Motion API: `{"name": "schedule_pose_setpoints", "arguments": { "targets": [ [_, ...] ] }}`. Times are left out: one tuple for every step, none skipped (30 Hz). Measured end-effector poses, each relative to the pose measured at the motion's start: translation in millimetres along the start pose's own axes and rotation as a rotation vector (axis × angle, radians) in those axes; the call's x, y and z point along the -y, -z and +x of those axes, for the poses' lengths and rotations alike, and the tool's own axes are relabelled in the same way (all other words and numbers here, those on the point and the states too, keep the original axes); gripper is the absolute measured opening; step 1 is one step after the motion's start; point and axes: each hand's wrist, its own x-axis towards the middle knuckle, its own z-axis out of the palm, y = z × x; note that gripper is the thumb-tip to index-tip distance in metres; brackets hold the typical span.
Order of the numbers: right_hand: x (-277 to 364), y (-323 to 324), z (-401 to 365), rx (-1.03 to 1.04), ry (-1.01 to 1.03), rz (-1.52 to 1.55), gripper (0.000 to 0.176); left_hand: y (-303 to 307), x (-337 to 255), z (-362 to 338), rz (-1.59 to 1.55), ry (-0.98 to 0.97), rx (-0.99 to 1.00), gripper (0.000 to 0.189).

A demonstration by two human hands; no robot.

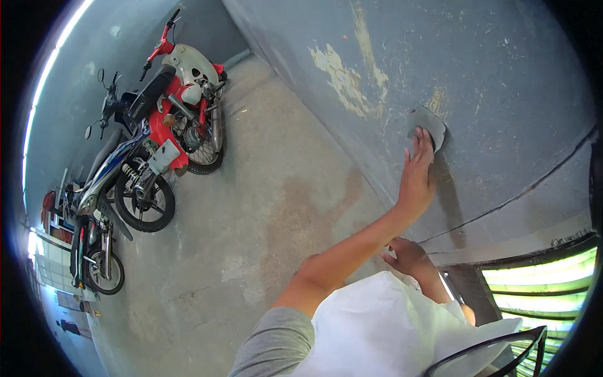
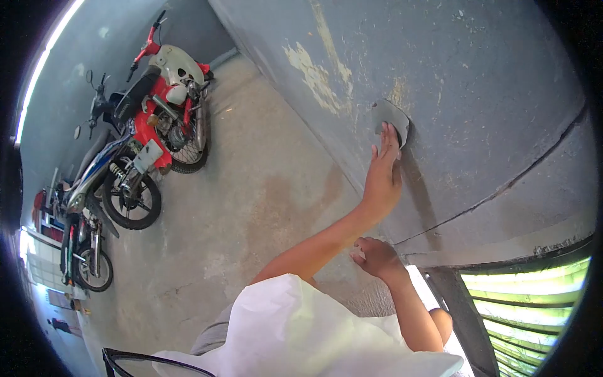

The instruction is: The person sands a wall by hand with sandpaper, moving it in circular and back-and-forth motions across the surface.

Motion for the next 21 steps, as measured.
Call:
{"name": "schedule_pose_setpoints", "arguments": {
  "targets": [
    [5.0, 3.9, 0.1, 0.015, -0.027, -0.021, 0.035, 0.5, 7.4, 5.4, -0.003, 0.003, 0.002, 0.084],
    [10.2, 6.8, -0.5, 0.031, -0.053, -0.039, 0.035, 2.9, 18.8, 13.2, -0.055, 0.023, -0.038, 0.084],
    [14.7, 9.1, -1.9, 0.034, -0.053, -0.037, 0.035, 4.9, 27.9, 17.9, -0.106, 0.044, -0.081, 0.085],
    [19.2, 11.7, -2.2, 0.048, -0.063, -0.033, 0.036, 5.6, 34.7, 19.9, -0.103, 0.048, -0.086, 0.085],
    [22.1, 12.4, -0.9, 0.062, -0.07, -0.03, 0.036, 5.8, 40.5, 22.0, -0.128, -0.02, -0.104, 0.085],
    [21.0, 10.7, -0.7, 0.067, -0.062, -0.032, 0.036, 5.5, 43.2, 23.6, -0.152, -0.091, -0.122, 0.086],
    [17.6, 7.9, -1.9, 0.062, -0.061, -0.028, 0.037, 2.7, 33.5, 17.2, -0.147, -0.089, -0.128, 0.086],
    [15.4, 5.8, -2.3, 0.058, -0.061, -0.023, 0.037, -5.2, 18.9, 3.1, -0.123, -0.06, -0.085, 0.087],
    [14.4, 5.5, -1.0, 0.065, -0.054, -0.023, 0.037, -7.5, 9.4, -4.1, -0.101, -0.029, -0.043, 0.088],
    [13.5, 5.4, -0.8, 0.065, -0.056, -0.019, 0.037, -4.7, 7.5, -4.1, -0.096, -0.023, -0.051, 0.088],
    [13.2, 5.1, -0.8, 0.064, -0.059, -0.015, 0.038, -2.4, 5.8, -3.9, -0.037, -0.005, -0.015, 0.088],
    [13.9, 5.8, -0.4, 0.068, -0.057, -0.016, 0.038, -1.8, 5.8, -3.5, 0.021, 0.01, 0.025, 0.089],
    [14.7, 7.2, 0.0, 0.07, -0.07, -0.021, 0.038, -0.8, 6.3, -3.3, 0.021, 0.011, 0.026, 0.089],
    [15.7, 8.2, 0.7, 0.069, -0.084, -0.025, 0.038, 1.2, 7.4, -2.8, 0.018, -0.004, 0.03, 0.089],
    [16.3, 8.3, 1.6, 0.067, -0.086, -0.022, 0.038, 1.6, 8.9, -3.8, 0.015, -0.018, 0.035, 0.089],
    [16.4, 8.2, 2.0, 0.077, -0.088, -0.021, 0.039, -0.3, 8.5, -5.6, 0.015, -0.017, 0.037, 0.089],
    [16.8, 7.5, 2.2, 0.088, -0.087, -0.022, 0.04, -2.9, 6.9, -6.5, 0.024, -0.042, 0.023, 0.091],
    [15.9, 4.7, 2.1, 0.089, -0.082, -0.021, 0.04, -4.7, 6.3, -6.3, 0.036, -0.068, 0.007, 0.093],
    [11.9, 0.7, 1.3, 0.079, -0.058, -0.012, 0.041, -8.4, 1.9, -10.0, 0.042, -0.071, 0.002, 0.093],
    [7.6, -2.7, 1.9, 0.066, -0.035, -0.005, 0.043, -13.9, -5.2, -17.6, 0.061, -0.078, 0.032, 0.093],
    [2.9, -6.4, 2.9, 0.064, -0.029, -0.009, 0.043, -15.1, -11.7, -22.6, 0.079, -0.082, 0.061, 0.092]
  ]
}}
